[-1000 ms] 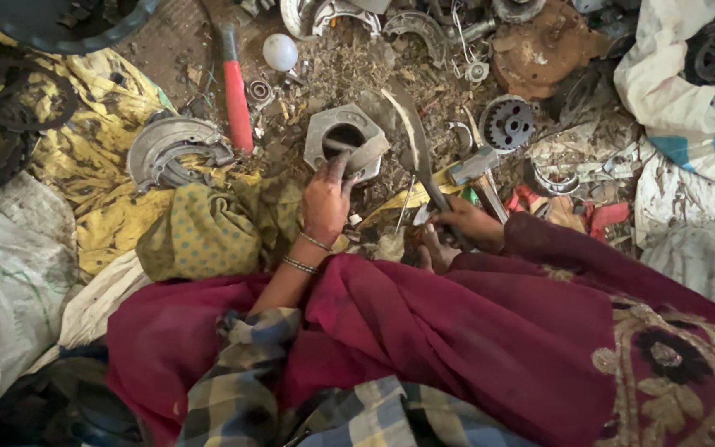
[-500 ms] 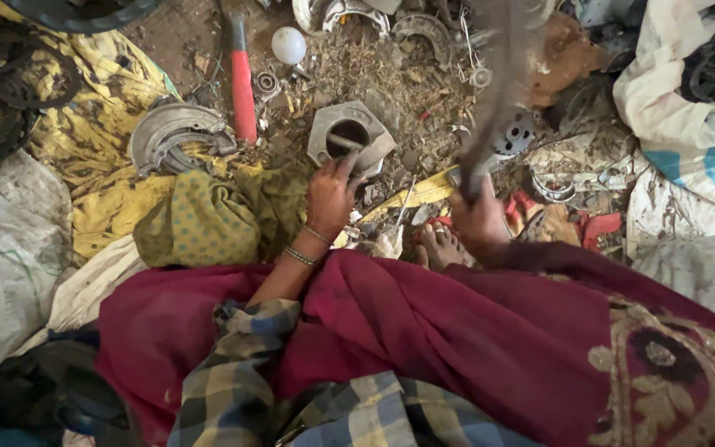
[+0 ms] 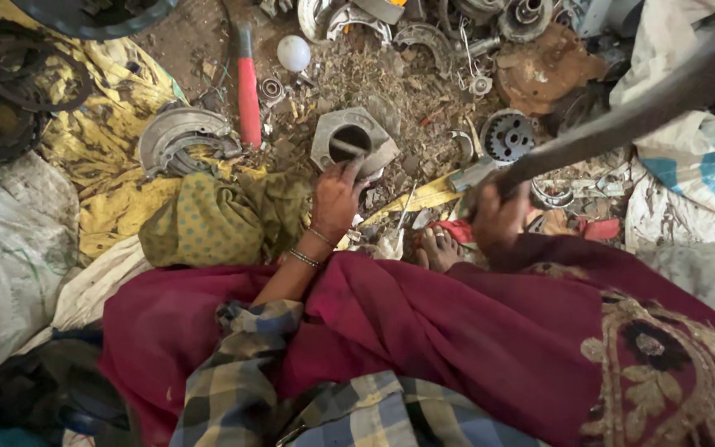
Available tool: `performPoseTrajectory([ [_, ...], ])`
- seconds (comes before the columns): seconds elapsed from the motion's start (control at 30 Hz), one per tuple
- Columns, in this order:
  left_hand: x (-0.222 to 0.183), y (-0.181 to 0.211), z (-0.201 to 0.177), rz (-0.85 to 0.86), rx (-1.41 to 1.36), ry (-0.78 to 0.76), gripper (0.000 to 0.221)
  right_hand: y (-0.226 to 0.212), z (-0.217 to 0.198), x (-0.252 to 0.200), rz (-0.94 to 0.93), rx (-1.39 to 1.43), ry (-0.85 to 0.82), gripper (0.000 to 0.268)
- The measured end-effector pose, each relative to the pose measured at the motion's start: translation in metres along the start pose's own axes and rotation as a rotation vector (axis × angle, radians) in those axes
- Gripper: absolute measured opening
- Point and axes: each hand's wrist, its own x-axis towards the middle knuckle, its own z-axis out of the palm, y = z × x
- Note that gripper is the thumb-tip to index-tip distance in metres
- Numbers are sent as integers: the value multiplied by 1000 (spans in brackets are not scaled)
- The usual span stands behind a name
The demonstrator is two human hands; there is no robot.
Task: The person sits on the ground and repeatedly strikes a metal part with a hammer to break it into smaller pieces. The person holds the metal part with one hand and swings the hammer with the other, working over a cluttered area of scrap metal.
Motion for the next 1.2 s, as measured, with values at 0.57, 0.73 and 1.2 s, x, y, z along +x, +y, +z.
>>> performPoseTrajectory([
  [0.57, 1, 5, -2, -21, -3, -16, 44, -12, 3, 9, -120, -216, -56, 22],
  [0.73, 9, 8, -2, 30, 51, -7, 46, 17, 32, -2, 215, -1010, -489, 31],
  [1.2, 1, 5, -10, -52, -70, -3, 45, 4, 28, -12, 54, -1088, -548, 35],
])
